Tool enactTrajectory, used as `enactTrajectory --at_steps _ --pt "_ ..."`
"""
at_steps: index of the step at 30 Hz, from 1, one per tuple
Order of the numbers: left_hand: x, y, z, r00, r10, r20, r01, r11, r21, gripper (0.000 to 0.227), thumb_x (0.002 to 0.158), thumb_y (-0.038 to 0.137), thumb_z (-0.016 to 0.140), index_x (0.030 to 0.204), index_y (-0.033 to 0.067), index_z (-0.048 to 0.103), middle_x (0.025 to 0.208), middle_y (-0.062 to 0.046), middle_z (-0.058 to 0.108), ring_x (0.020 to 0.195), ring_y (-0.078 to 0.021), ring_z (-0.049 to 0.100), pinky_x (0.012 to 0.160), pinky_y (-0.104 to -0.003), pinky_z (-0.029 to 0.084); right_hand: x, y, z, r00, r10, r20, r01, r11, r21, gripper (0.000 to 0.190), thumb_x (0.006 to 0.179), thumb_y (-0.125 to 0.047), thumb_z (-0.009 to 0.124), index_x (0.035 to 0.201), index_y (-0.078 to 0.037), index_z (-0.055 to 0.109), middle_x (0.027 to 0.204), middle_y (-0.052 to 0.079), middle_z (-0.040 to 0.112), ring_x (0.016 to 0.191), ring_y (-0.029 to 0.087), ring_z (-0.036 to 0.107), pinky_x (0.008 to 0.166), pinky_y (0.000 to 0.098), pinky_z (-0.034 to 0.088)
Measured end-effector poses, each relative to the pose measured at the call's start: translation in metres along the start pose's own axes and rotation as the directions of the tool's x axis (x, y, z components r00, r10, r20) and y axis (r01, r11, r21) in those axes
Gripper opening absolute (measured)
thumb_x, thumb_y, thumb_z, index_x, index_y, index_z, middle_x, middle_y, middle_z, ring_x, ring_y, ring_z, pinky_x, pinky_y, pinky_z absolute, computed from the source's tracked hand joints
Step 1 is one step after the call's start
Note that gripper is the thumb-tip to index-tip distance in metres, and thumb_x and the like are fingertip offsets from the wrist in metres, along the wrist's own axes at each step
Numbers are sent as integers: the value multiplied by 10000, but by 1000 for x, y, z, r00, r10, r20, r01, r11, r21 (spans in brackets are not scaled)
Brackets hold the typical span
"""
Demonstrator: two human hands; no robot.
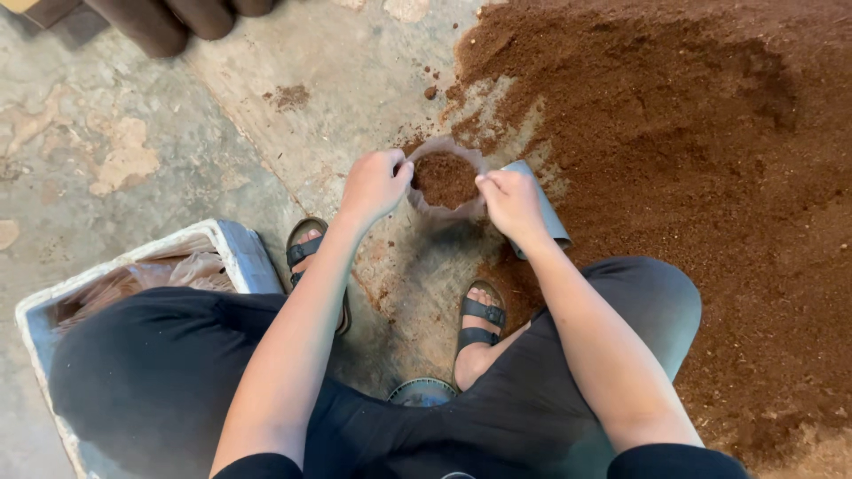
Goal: The person sits on the floor and fills small plastic bags with a brown granular substance from a pile. They use a cylindrical scoop to transfer the material into the bags and then tie the bags closed with their hands.
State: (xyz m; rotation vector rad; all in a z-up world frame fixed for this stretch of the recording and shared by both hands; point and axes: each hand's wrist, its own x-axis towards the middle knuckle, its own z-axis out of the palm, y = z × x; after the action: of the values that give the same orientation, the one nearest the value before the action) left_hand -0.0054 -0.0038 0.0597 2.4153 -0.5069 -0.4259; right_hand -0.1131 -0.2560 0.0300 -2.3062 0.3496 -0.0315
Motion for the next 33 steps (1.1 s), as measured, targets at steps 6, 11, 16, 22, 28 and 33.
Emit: enactTrajectory --at_steps 6,11,16,22,28,33 --pt "-9 -42 54 972 -129 197 125 992 30 320 911 339 705 899 23 758 950 -289 738 1084 -489 726 927 -559 566 -6 -37 -20 774 345 532 -206 930 -303 909 1098 -708 279 1178 51 773 787 183 777 717 287 791 829 457 582" --pt "-37 18 7 949 -103 297 137 986 -97 502 859 474 747 932 -22 733 1026 -312 743 1146 -519 704 1004 -559 539 -14 -55 -18 789 285 544 -101 934 -343 844 1087 -668 405 1223 84 762 983 286 777 956 424 758 945 562 563" --pt "-10 -38 74 948 -166 273 143 984 102 363 932 416 722 912 56 767 998 -252 772 1106 -464 740 958 -561 575 -9 -37 4 852 266 451 -102 929 -355 535 1080 -465 490 1111 -50 826 1146 243 791 1217 478 691 1004 603 546" --pt "0 -59 78 964 -214 160 204 976 75 290 985 376 643 981 134 803 933 -169 777 1049 -394 770 886 -490 607 -1 -10 17 908 247 340 -146 944 -295 578 1094 -523 440 1175 -77 798 1176 215 778 1244 447 675 1025 591 541" --pt "-10 -6 23 986 -90 139 89 996 12 310 1007 300 633 1119 86 828 1056 -197 795 1129 -431 740 968 -541 585 -5 -23 -8 963 158 219 -148 987 -65 434 1026 -371 558 1009 -38 836 1059 216 793 1191 450 684 1003 558 525" --pt "-2 0 21 989 -90 121 85 995 48 280 966 341 669 952 103 816 921 -168 781 1045 -403 760 931 -517 583 -5 -14 -31 972 -50 230 47 999 19 471 1048 -258 573 658 -46 730 712 199 745 853 385 720 877 487 527"
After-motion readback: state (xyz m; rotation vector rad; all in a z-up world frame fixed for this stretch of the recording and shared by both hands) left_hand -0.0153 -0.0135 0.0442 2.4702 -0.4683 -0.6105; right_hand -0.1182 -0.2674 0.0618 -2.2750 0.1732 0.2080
